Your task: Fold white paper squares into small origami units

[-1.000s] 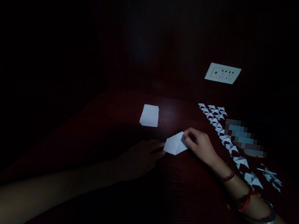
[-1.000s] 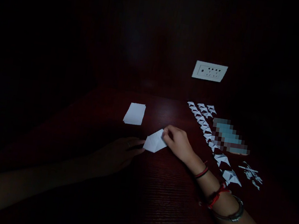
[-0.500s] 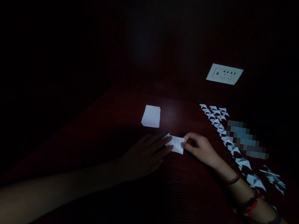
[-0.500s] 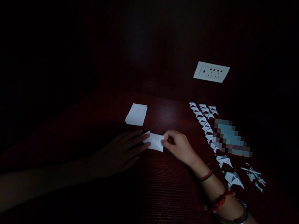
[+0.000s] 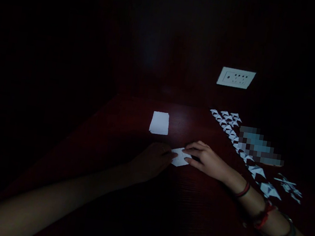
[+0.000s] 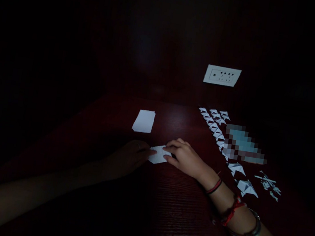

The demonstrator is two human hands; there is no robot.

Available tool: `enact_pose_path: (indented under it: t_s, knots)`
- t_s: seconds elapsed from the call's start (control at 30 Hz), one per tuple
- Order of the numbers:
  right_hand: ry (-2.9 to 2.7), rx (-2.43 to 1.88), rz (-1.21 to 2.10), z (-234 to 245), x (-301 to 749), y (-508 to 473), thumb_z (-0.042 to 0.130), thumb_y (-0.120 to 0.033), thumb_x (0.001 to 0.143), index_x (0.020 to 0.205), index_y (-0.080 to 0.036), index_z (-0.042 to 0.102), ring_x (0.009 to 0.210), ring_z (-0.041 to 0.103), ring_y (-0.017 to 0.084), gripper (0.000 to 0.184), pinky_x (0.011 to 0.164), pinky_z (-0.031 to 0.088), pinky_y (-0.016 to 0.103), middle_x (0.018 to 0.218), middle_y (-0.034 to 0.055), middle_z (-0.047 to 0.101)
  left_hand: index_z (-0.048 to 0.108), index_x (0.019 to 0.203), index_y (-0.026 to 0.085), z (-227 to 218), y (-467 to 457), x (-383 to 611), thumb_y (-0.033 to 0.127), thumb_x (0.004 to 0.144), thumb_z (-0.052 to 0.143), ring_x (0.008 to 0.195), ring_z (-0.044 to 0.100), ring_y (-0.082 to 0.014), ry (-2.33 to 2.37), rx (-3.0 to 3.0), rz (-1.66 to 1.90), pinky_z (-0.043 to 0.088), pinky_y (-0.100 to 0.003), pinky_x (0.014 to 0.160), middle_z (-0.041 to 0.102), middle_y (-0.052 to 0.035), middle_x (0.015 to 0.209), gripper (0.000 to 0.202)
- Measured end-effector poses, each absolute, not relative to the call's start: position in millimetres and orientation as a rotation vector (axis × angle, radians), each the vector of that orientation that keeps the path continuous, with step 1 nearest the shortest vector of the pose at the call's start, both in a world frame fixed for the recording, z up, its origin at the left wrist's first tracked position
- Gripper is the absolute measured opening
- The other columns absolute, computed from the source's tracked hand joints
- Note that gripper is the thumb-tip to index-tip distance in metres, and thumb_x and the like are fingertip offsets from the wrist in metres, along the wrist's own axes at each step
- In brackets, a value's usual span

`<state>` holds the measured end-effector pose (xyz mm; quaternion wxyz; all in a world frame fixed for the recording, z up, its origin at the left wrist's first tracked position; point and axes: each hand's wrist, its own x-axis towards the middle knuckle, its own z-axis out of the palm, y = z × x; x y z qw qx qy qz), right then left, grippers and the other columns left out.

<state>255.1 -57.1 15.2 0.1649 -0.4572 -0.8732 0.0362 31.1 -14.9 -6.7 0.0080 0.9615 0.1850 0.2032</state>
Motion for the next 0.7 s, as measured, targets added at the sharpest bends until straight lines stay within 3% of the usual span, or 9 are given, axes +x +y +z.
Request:
enact_pose_path:
  t_s: [0.1, 0.3, 0.4, 0.5, 0.6, 0.7]
  knots:
    - [-2.494, -1.271, 0.12, 13.1, 256.5, -57.1, 0.048, -0.035, 0.08, 0.111, -0.018, 0.054, 0.095, 0.046, 0.021, 0.036, 0.083, 0.039, 0.037, 0.104, 0.0083, 0.053, 0.051, 0.108, 0.018, -4.9, -9.5, 32.3, 0.023, 0.086, 0.041, 0.102, 0.042, -0.018, 0.563, 3.0, 0.615, 0.034, -0.035, 0.09, 0.048, -0.0055, 0.108, 0.024]
    - [-2.489, -1.249, 0.127, 13.7, 254.6, -59.3, 0.048, -0.036, 0.08, 0.114, -0.02, 0.052, 0.093, 0.048, 0.021, 0.037, 0.081, 0.041, 0.036, 0.102, 0.0083, 0.053, 0.054, 0.099, 0.019, 5.5, -7.5, 33.6, 0.022, 0.089, 0.036, 0.118, 0.028, -0.0206, 0.454, 3.128, 0.597, 0.021, -0.04, 0.099, 0.046, -0.0024, 0.119, 0.021]
    - [-2.49, -1.268, 0.113, 14.9, 253.9, -61.1, 0.048, -0.036, 0.08, 0.112, -0.019, 0.053, 0.094, 0.047, 0.021, 0.036, 0.081, 0.041, 0.036, 0.102, 0.0084, 0.053, 0.053, 0.097, 0.016, 11.9, -7.1, 32.8, 0.023, 0.089, 0.035, 0.113, 0.036, -0.0187, 0.404, 3.168, 0.547, 0.021, -0.039, 0.099, 0.053, -0.0045, 0.108, 0.021]
    - [-2.49, -1.284, 0.098, 15.2, 255.9, -61.5, 0.048, -0.036, 0.08, 0.111, -0.018, 0.054, 0.094, 0.048, 0.021, 0.035, 0.081, 0.042, 0.035, 0.101, 0.0086, 0.054, 0.054, 0.095, 0.015, 20.2, -6.1, 30.0, 0.023, 0.089, 0.034, 0.095, 0.048, -0.0164, 0.413, 3.183, 0.476, 0.025, -0.039, 0.096, 0.057, -0.0051, 0.093, 0.022]
    - [-2.484, -1.316, 0.07, 14.9, 259.4, -61.1, 0.048, -0.035, 0.08, 0.11, -0.018, 0.054, 0.093, 0.048, 0.021, 0.035, 0.08, 0.042, 0.036, 0.1, 0.0088, 0.054, 0.056, 0.095, 0.017, 27.5, -5.2, 26.4, 0.024, 0.089, 0.036, 0.085, 0.05, -0.0148, 0.359, 3.169, 0.432, 0.031, -0.037, 0.091, 0.057, -0.0029, 0.083, 0.021]
    - [-2.482, -1.335, 0.051, 14.5, 261.7, -60.7, 0.047, -0.036, 0.081, 0.109, -0.018, 0.054, 0.093, 0.048, 0.021, 0.035, 0.081, 0.042, 0.037, 0.1, 0.009, 0.054, 0.06, 0.084, 0.018, 30.8, -5.6, 23.7, 0.027, 0.086, 0.042, 0.087, 0.049, -0.0166, 0.278, 3.185, 0.426, 0.034, -0.036, 0.086, 0.056, -0.0037, 0.085, 0.02]
